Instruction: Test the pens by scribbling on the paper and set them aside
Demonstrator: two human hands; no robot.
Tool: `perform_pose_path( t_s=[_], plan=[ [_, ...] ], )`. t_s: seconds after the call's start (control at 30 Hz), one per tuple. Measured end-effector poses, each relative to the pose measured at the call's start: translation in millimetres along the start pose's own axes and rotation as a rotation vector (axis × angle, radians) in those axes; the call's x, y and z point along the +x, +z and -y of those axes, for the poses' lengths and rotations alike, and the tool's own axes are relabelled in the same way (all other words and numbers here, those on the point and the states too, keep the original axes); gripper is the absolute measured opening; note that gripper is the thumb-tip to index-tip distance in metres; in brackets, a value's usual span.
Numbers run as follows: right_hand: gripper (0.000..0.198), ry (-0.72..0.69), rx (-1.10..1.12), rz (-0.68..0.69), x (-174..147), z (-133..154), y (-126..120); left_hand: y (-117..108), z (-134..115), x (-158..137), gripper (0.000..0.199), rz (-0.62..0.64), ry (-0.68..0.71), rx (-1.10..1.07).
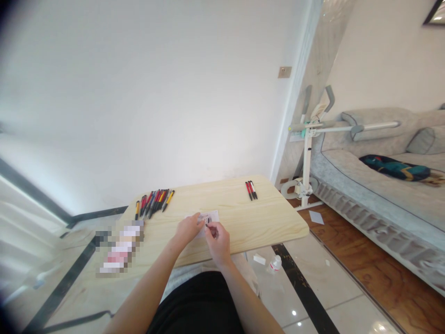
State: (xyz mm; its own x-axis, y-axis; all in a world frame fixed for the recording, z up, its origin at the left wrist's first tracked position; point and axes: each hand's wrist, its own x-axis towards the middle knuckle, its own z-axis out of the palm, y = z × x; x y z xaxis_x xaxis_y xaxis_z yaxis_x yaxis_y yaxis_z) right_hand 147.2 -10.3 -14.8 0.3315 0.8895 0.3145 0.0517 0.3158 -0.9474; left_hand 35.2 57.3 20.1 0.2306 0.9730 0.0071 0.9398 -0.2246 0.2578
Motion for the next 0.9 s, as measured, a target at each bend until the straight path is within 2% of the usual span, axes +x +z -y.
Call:
perform_pose_path(
  t_s=[0.17,0.3,0.37,0.43,0.57,0.67,0.77,0.9],
  plan=[
    [0.016,-0.003,0.001,0.008,0,2,0,1,-1,0,0.035,-0.011,-0.012,-0.015],
    [0.016,-0.013,0.004,0.001,-1,2,0,-6,-1,0,0.033,-0.107,-0.014,-0.161],
    [0.015,-0.015,0.000,-0.006,-1,1,0,-9,2,-2,0.032,-0.172,0.014,-0.378],
    [0.015,-0.012,-0.004,-0.008,-1,1,1,-11,6,-4,0.033,-0.202,0.016,-0.725],
    [0.016,-0.002,-0.026,-0.004,-1,0,0,-5,12,-13,0.038,-0.164,-0.140,-1.440],
    [0.016,-0.006,-0.038,0.004,-2,0,0,2,15,-18,0.034,-0.097,-0.251,-1.810],
    [0.016,-0.003,-0.043,0.020,-2,0,0,7,14,-22,0.023,-0.070,-0.284,-1.988],
    [0.016,-0.013,-0.064,0.020,-2,0,0,6,11,-29,0.020,-0.251,-0.178,-1.992]
  ],
)
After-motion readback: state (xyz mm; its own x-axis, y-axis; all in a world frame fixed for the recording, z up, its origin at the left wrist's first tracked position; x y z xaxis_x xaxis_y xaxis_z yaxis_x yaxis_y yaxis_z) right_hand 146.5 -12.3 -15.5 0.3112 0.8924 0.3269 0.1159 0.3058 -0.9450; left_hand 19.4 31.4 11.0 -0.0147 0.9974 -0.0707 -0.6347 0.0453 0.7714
